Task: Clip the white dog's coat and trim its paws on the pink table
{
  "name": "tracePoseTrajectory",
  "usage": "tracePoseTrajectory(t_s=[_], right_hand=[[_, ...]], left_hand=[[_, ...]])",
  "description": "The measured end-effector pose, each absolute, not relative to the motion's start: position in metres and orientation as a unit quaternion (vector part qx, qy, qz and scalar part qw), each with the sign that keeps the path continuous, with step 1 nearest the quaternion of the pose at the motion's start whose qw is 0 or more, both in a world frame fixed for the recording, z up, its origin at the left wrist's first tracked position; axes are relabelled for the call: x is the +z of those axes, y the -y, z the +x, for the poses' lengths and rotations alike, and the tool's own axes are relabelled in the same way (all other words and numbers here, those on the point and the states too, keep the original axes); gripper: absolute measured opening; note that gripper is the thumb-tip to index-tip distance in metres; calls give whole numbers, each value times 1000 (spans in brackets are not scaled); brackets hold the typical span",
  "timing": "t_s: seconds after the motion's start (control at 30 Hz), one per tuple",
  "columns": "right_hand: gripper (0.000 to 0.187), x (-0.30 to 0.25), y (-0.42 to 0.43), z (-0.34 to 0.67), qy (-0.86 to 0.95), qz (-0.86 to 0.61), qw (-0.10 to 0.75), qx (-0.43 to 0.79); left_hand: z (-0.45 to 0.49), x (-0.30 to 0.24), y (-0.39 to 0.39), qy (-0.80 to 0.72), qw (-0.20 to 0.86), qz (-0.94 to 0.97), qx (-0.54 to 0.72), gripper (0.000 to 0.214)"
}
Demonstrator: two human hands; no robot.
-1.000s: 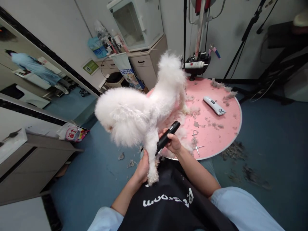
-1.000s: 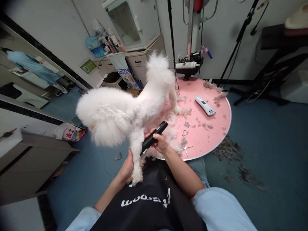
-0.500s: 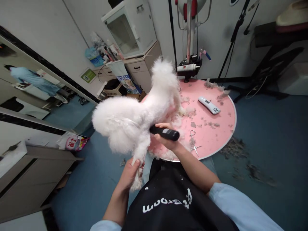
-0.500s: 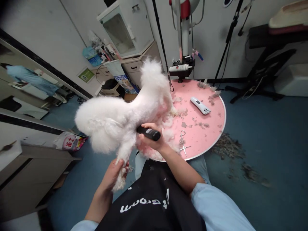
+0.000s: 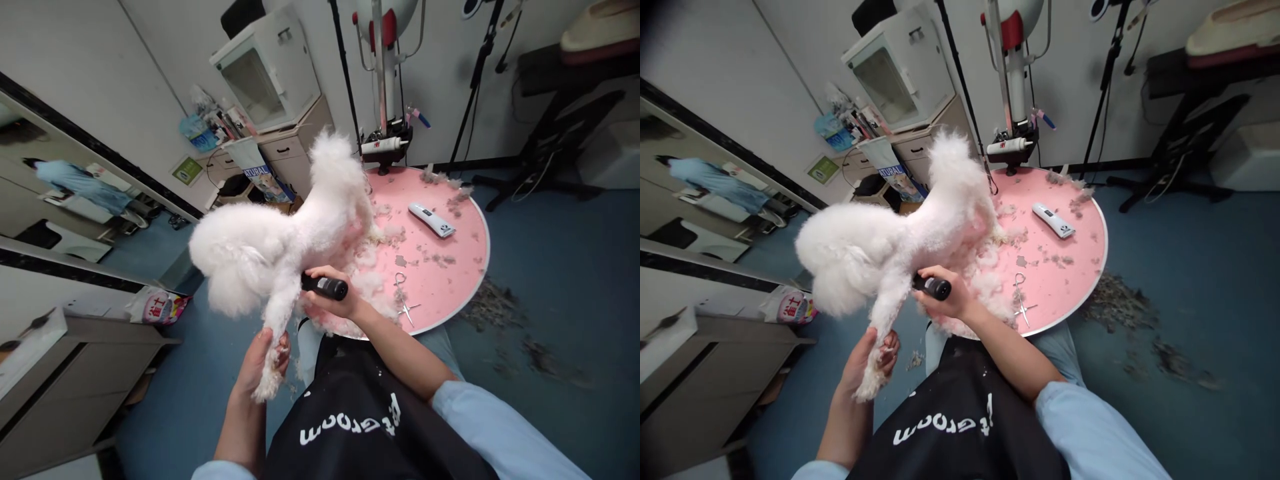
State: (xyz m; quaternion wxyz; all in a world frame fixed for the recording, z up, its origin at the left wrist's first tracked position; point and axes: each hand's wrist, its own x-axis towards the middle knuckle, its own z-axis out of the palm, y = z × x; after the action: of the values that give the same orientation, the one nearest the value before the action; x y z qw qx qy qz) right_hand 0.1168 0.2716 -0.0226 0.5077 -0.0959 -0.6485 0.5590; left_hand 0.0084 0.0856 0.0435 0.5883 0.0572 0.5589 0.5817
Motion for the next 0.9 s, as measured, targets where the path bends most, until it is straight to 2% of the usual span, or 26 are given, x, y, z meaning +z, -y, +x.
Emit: tracePoseTrajectory(t_s=[0.07,0.13,0.23,0.33,0.43,0.63,0.83,0.9], right_hand=[[25,-27,-269,120,641,-134,514,554],[22,-28,-265,125,583,-181,579,541],[29,-23,-261,125,552,-167,633,516],[38,-26,-258,111,646,-109,582,481],[35,-41,-250,102,723,-90,538,424],[37,-49,-230,112,738,-21,581,343],[38,-42,-240,93,813,-134,457,334],[39,-45,-239,94,820,-146,446,329]], left_hand=[[7,42,-84,-552,583,50,594,57],[6,40,-83,-545,579,50,604,56],[6,40,-82,-523,594,60,608,53],[9,45,-85,-482,622,64,613,49],[11,52,-89,-451,622,70,636,45],[10,58,-94,-444,636,86,626,41],[12,59,-95,-440,634,83,631,42],[13,58,-96,-438,631,87,635,42]])
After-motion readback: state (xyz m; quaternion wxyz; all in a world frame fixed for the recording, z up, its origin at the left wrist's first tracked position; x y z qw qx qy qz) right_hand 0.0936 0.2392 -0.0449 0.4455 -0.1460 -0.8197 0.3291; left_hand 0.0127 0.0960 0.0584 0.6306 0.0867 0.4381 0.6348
